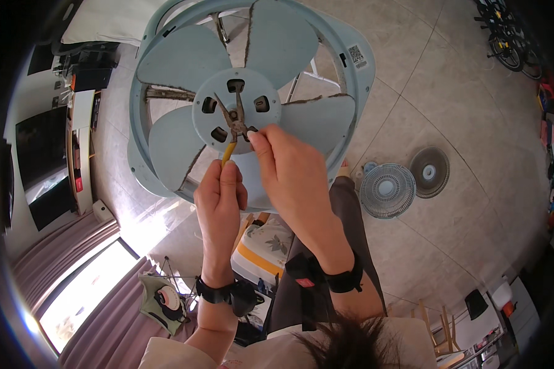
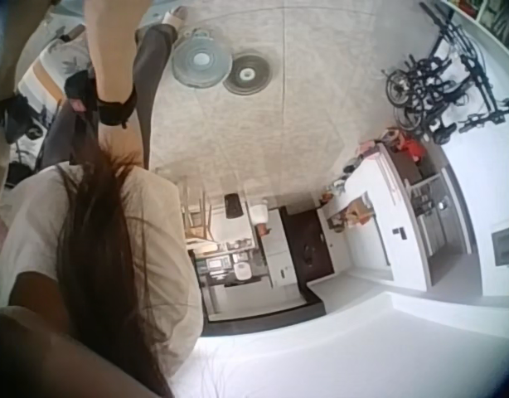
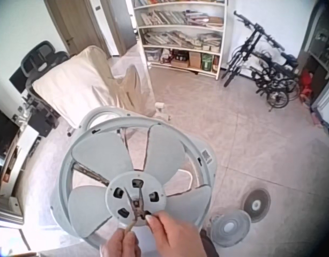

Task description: Disassembling a table fan to remove the grill and blades using tools.

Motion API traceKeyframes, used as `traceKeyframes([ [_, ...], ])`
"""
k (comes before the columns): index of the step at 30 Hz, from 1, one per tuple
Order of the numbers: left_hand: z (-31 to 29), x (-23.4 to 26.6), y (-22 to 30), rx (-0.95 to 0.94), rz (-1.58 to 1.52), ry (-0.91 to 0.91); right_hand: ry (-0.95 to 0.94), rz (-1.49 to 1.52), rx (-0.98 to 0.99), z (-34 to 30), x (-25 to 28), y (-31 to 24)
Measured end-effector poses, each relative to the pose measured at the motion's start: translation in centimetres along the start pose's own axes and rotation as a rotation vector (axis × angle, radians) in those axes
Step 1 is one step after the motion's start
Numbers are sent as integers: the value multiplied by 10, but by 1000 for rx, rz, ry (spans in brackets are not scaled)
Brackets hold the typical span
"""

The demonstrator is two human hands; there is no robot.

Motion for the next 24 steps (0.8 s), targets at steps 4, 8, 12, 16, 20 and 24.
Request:
traceKeyframes([
  [4,4,-2,0,14,-60,-8,63,10,43,2,-2,5],
  [8,5,-5,0,8,-61,-4,73,-60,69,2,-3,3],
  [12,4,-5,-2,2,-21,7,85,-158,81,-1,-13,-3],
  [16,3,-3,1,-113,107,86,152,-100,53,-7,-21,-5],
  [20,5,-2,0,-121,11,46,198,-118,7,-6,-19,-11],
  [24,7,-5,-3,18,-98,-80,209,-195,21,-2,-18,-16],
])
Point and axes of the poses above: each hand's wrist, its own z-axis towards the middle knuckle, its own x-axis out of the back of the hand, y = z × x, the point moved 5 cm from there along z, towards the middle knuckle, and after that the axes turned 7 degrees about x, right-handed, at the moved point
